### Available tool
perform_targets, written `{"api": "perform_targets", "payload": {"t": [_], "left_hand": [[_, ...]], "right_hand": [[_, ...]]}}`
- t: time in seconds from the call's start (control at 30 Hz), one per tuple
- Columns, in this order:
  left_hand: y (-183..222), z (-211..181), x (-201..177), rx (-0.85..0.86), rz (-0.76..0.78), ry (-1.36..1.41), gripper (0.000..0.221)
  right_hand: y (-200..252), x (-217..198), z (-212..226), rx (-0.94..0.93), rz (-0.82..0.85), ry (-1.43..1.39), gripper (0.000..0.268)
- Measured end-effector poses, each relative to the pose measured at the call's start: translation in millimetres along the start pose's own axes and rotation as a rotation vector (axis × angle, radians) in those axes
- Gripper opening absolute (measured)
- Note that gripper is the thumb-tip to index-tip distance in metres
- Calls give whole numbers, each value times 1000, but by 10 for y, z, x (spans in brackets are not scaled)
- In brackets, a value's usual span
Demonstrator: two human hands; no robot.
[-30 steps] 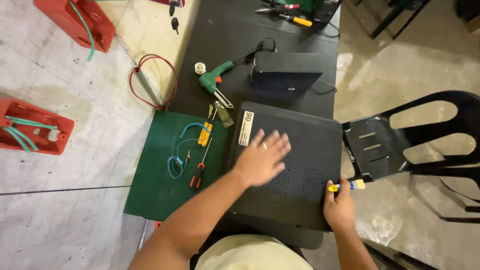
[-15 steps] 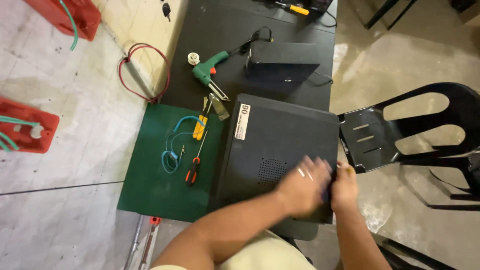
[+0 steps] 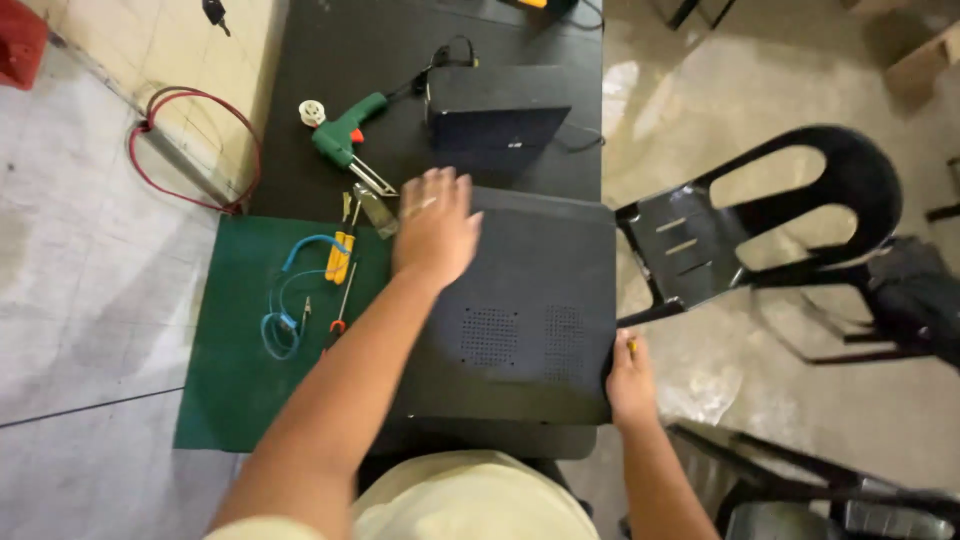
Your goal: Closing the side panel of a desktop computer case, securing it with screws, and cleaning the exterior with a brush.
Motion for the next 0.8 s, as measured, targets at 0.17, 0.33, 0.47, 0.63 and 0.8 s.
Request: {"api": "perform_targets", "payload": {"t": [0.17, 0.33, 0.47, 0.63, 0.8], "left_hand": [[1127, 246, -314, -370, 125, 308, 75], [2128, 276, -9, -607, 104, 532, 69], [2477, 140, -157, -788, 185, 916, 67], [2229, 353, -210, -1121, 502, 1254, 83], [2038, 640, 742, -1062, 309, 1446, 66]], "right_hand": [[176, -96, 483, 658, 26, -728, 41], [-213, 130, -452, 544, 103, -601, 53], [-533, 256, -984, 462, 25, -620, 33], [-393, -81, -206, 673, 82, -172, 68], [-169, -148, 165, 771, -51, -564, 86]]}}
Point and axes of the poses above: each hand's wrist, its own y-axis away from the middle knuckle, its own x-axis out of the palm, z = x × y, the point moved 2 cm from there along -y, towards the middle knuckle, and after that the axes turned 3 degrees about -x, right-handed, at the moved point
